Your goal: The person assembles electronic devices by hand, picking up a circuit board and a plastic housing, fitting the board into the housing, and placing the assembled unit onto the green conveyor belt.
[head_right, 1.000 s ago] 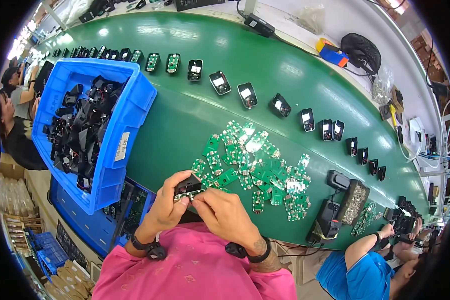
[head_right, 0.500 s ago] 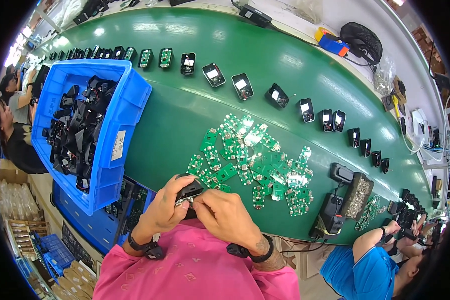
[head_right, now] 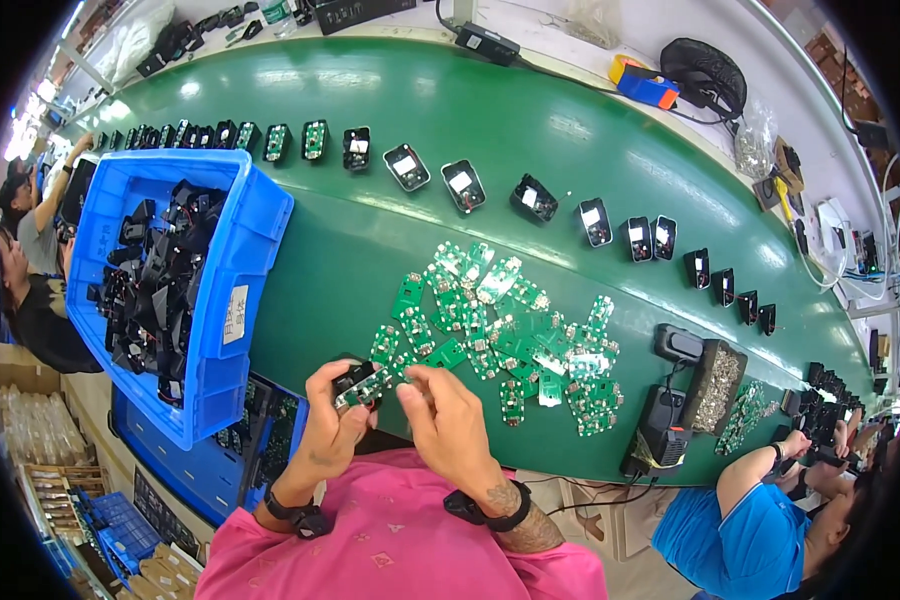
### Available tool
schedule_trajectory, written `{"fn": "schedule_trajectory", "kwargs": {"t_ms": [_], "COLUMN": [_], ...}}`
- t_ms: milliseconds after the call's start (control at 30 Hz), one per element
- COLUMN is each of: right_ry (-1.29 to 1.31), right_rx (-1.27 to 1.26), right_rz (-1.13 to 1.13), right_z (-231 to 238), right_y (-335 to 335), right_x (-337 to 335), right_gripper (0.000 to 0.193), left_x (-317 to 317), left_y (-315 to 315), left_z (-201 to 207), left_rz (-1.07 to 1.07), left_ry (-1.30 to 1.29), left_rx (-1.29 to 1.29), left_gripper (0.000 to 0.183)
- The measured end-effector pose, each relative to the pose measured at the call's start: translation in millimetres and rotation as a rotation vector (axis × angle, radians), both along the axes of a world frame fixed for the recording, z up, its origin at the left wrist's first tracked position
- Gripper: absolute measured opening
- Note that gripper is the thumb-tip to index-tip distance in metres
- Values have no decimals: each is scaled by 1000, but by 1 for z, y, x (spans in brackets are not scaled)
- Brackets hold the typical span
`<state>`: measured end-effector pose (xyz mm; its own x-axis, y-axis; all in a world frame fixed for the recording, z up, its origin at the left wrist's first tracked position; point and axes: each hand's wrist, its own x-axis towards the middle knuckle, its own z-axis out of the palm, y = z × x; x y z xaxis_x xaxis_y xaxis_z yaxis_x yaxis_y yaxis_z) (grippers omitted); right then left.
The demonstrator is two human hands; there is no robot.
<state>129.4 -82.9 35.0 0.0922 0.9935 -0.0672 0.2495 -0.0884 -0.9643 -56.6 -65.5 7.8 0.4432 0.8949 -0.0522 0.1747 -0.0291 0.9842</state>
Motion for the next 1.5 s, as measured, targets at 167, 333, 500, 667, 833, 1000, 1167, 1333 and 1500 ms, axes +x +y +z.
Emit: {"fn": "schedule_trajectory", "kwargs": {"t_ms": [167,333,500,667,833,1000,1167,1333,1500], "right_ry": [365,744,585,455,22,82,21,14,202], "right_rx": [-234,-183,-171,-156,43,38,95,72,-171], "right_rz": [87,5,73,131,155,83,-11,78,192], "right_z": [-14,-6,-12,-10,13,12,9,7,2], "right_y": [-6,-8,-8,-4,-1,-8,-9,-9,-8], "right_x": [7,7,8,15,10,3,-1,8,16], "right_gripper": [13,10,21,26,24,18,16,21,24], "left_x": [2,2,6,12,24,30,34,39,38], "left_y": [10,16,20,22,23,21,10,14,14], "left_z": [7,19,12,8,5,1,0,17,12], "left_rz": [-104,-78,-69,-49,64,132,194,138,102], "left_ry": [-294,-80,-133,-64,67,39,56,132,93], "left_rx": [-255,-226,-132,89,330,394,357,343,302], "left_gripper": [67,62,59,50,50,51,55,60,62]}}
